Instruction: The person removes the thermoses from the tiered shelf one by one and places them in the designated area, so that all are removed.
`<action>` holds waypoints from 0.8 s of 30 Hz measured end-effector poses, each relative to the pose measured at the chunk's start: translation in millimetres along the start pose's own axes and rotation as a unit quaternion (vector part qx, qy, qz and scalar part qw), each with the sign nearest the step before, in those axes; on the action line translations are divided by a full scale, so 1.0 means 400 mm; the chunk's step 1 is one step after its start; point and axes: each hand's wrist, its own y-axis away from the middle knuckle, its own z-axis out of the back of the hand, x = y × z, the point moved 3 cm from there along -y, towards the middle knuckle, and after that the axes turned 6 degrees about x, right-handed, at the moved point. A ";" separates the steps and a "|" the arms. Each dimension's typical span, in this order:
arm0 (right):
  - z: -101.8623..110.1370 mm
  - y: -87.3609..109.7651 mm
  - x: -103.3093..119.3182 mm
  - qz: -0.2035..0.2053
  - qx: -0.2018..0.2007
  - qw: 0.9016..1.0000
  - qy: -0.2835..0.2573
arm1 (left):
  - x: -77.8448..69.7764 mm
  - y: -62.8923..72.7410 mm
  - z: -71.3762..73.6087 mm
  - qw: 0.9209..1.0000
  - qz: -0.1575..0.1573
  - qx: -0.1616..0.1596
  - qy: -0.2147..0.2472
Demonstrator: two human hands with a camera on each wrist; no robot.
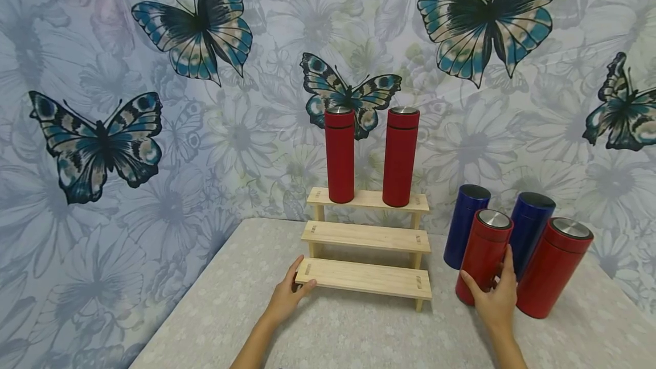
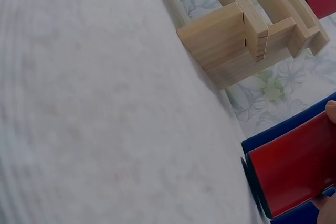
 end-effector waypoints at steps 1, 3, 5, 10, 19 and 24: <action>-0.001 0.001 -0.002 0.000 0.001 1.000 0.000 | -0.001 0.001 0.000 1.000 -0.001 0.000 0.000; -0.002 0.004 -0.007 -0.001 0.002 1.000 0.002 | -0.003 0.002 0.000 1.000 -0.004 -0.001 0.003; -0.003 0.005 -0.012 -0.004 0.002 1.000 0.001 | -0.006 0.003 0.001 1.000 -0.007 -0.002 0.008; -0.006 0.003 -0.019 -0.014 0.009 1.000 -0.007 | -0.007 0.004 0.001 1.000 -0.008 -0.004 0.017; -0.012 0.002 -0.035 -0.008 0.020 1.000 -0.005 | 0.001 0.000 -0.001 1.000 -0.006 -0.005 -0.001; -0.014 0.000 -0.037 -0.014 0.031 0.999 -0.014 | -0.001 0.001 0.000 1.000 -0.010 -0.002 0.001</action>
